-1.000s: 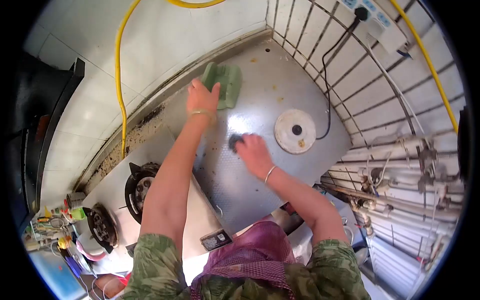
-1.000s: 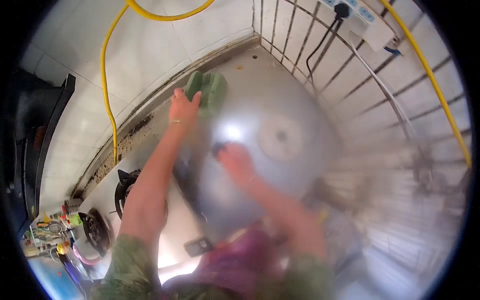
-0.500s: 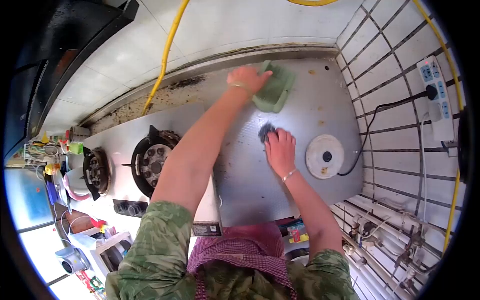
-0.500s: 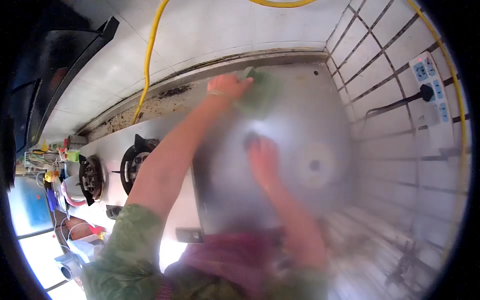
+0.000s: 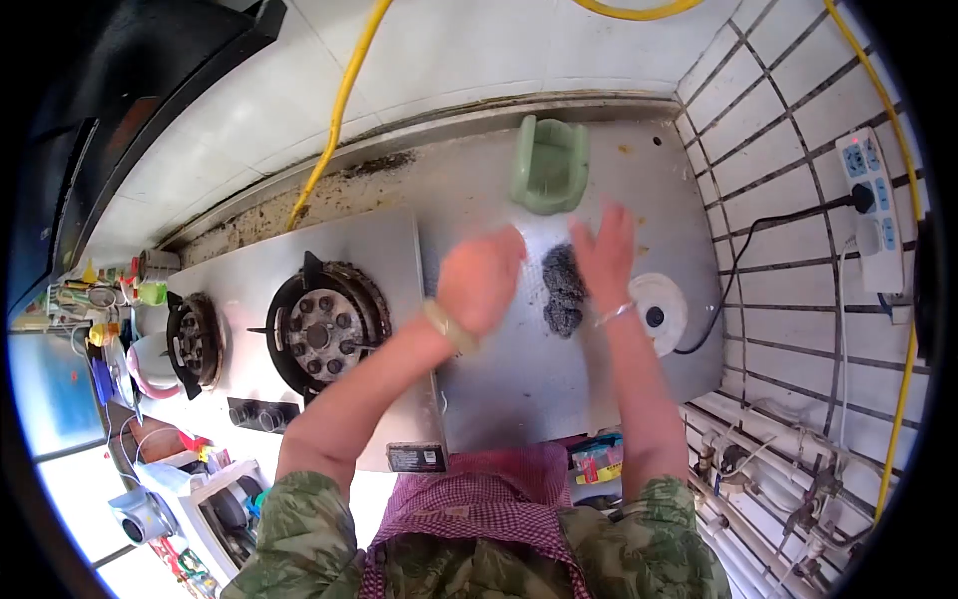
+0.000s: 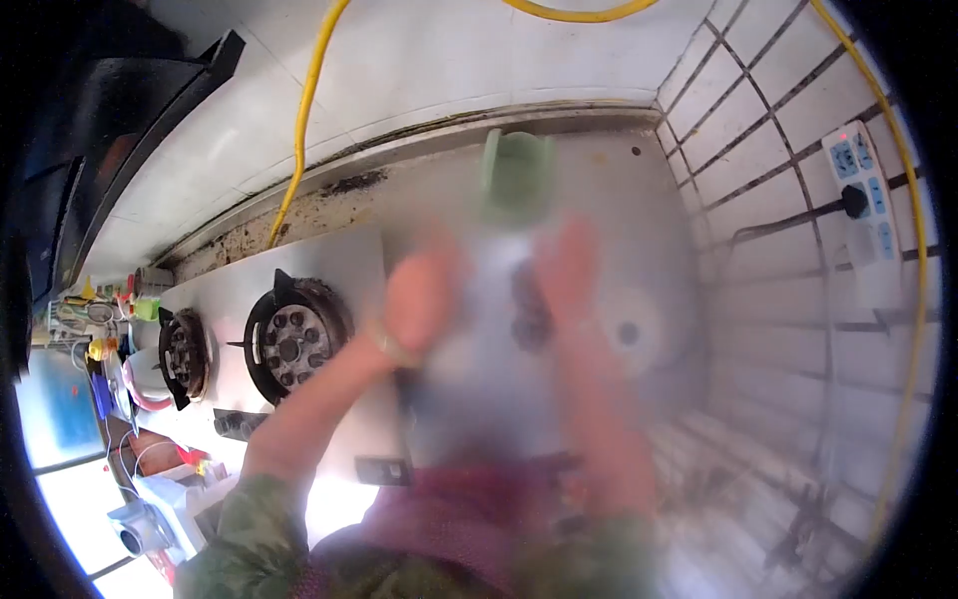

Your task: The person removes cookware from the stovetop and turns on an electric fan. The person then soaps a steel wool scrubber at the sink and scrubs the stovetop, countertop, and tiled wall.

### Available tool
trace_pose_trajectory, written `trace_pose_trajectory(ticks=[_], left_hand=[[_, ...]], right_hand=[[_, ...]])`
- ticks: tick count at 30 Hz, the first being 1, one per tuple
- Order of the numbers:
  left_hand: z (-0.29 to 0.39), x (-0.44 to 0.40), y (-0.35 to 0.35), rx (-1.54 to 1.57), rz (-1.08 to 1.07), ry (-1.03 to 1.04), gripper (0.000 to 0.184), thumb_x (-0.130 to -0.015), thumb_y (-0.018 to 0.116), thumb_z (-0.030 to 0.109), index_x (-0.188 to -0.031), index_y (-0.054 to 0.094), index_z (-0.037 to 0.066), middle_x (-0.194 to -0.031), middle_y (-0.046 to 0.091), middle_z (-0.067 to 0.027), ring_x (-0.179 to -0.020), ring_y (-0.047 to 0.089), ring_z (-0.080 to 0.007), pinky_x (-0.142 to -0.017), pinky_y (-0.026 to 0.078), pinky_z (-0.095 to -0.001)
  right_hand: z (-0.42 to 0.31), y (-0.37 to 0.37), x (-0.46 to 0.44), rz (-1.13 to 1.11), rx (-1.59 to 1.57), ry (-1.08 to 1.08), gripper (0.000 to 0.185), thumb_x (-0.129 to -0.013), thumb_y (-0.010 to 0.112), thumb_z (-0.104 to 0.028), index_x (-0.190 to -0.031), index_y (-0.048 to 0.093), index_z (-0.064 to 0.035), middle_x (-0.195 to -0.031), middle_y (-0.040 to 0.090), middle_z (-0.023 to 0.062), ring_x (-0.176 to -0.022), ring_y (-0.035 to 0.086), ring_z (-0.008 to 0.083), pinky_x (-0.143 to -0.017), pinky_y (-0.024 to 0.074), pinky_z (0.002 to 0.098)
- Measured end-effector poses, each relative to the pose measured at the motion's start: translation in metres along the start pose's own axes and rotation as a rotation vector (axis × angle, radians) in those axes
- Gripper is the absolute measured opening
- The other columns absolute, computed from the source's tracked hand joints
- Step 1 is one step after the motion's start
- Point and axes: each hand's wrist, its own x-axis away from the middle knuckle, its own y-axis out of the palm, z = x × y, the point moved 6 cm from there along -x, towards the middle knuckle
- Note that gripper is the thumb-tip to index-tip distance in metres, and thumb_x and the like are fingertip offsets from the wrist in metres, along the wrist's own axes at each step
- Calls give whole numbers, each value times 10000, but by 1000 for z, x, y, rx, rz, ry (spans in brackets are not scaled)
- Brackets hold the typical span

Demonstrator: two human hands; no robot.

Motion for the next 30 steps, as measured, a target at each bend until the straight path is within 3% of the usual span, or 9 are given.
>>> trace_pose_trajectory(ticks=[3,5,8,9,12,13,18,24,30], left_hand=[[27,53,-7,269,-114,12,156,-930,525,201,-891,614,79,-769,629,-181,-706,617,-389,-636,494,-473],[32,87,-11,401,-145,-28,142,-929,552,200,-889,608,75,-769,618,-167,-705,610,-379,-625,490,-450],[19,143,-28,469,-69,-62,129,-921,581,187,-880,601,66,-767,608,-150,-704,605,-369,-616,487,-437],[10,161,-32,448,-48,-91,126,-919,585,182,-878,600,63,-763,605,-145,-703,604,-368,-614,486,-434],[-22,212,-40,417,5,-142,134,-915,592,169,-857,582,49,-754,591,-142,-706,597,-371,-614,483,-435],[-32,229,-40,418,16,-142,140,-914,593,165,-847,574,43,-752,586,-143,-708,595,-373,-614,481,-436],[-69,301,-12,339,-36,-277,171,-917,578,165,-805,546,41,-764,587,-158,-716,590,-386,-619,472,-458],[-87,361,-43,395,101,-365,119,-909,557,152,-842,563,53,-753,603,-175,-719,595,-400,-627,475,-467],[-145,474,-77,395,332,-686,91,-890,542,118,-858,583,44,-780,635,-178,-722,621,-385,-642,494,-441]], right_hand=[[7,33,-70,19,-53,52,560,-871,642,-394,-1218,536,32,-1136,610,274,-1044,591,439,-869,477,494],[-15,33,-90,-369,-16,278,564,-868,613,-387,-1241,536,29,-1071,632,297,-1022,597,457,-872,475,511],[20,55,-100,-224,51,245,516,-863,553,-337,-1219,565,36,-1082,628,308,-992,598,481,-889,456,536],[45,62,-101,-141,38,130,485,-877,582,-342,-1168,587,46,-1043,659,265,-900,654,421,-775,535,493],[30,30,-68,-180,-479,271,395,-898,626,-315,-1079,618,36,-979,668,169,-812,670,239,-559,576,344],[-10,3,-62,-180,-616,277,352,-908,632,-294,-1060,627,24,-954,664,137,-793,660,184,-503,572,297],[-191,-43,-22,-411,-330,-172,327,-902,654,-217,-1131,617,13,-884,691,84,-799,659,162,-658,544,350],[-454,-41,94,-737,-522,-580,297,-842,679,-255,-883,562,16,-783,626,252,-746,606,446,-640,486,474],[-582,9,211,-825,-701,-737,300,-829,667,-271,-842,555,7,-740,622,242,-737,605,450,-642,476,519]])
